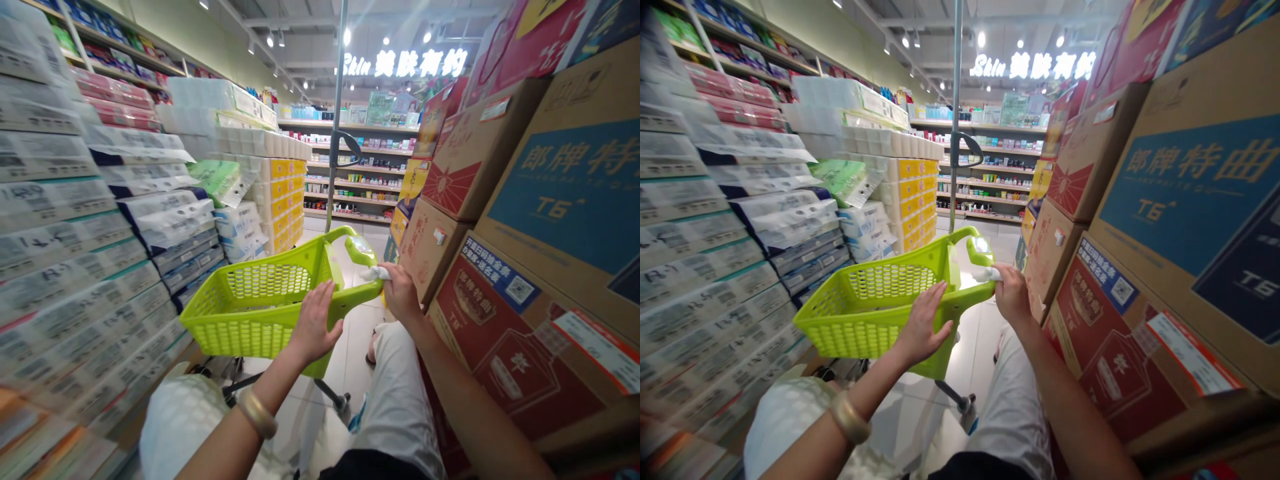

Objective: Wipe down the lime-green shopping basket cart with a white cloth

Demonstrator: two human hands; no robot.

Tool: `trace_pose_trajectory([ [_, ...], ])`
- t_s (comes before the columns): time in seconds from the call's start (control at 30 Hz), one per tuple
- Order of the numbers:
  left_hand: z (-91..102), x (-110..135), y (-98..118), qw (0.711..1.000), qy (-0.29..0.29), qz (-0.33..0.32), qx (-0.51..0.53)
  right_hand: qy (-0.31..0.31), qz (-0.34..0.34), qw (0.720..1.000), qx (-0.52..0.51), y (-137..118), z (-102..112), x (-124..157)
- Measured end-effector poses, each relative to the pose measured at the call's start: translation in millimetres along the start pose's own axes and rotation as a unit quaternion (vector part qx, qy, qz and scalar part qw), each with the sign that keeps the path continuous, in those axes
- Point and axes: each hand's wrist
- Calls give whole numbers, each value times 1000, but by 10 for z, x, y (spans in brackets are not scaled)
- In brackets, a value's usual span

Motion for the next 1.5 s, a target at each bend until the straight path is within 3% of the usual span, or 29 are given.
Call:
trace_pose_trajectory([
  [0.23, -278, -144, 309, 997, -41, 16, 57, -9, 9, 986, -167, -216, 42, 327],
  [0.47, -215, -10, 376, 994, 4, 27, 105, 144, -112, 967, -180, -240, 195, 404],
  [0.63, -73, 195, 498, 991, 40, 31, 126, 50, -68, 974, -212, -463, 405, 625],
  [0.77, 26, 327, 593, 988, 52, 30, 140, 66, -75, 972, -213, -598, 500, 699],
  [0.93, 98, 332, 567, 981, 51, 43, 184, 30, -155, 961, -228, -372, 479, 441],
  [1.1, 101, 280, 522, 979, 54, 68, 182, 9, -193, 955, -224, -164, 443, 245],
  [1.23, 72, 209, 494, 981, 36, 65, 178, -4, -161, 952, -259, -349, 461, 354],
  [1.33, 9, 118, 436, 981, 32, 72, 176, 11, -121, 966, -227, -579, 444, 509],
  [1.5, -123, -43, 346, 981, 29, 96, 168, -16, 41, 994, -101, -643, 305, 699],
])
Point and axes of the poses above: each hand's wrist, its own x-axis away from the middle knuckle, its own z-axis out of the back of the hand, y = z × x, and after that the axes turned 12 degrees about y, right-handed
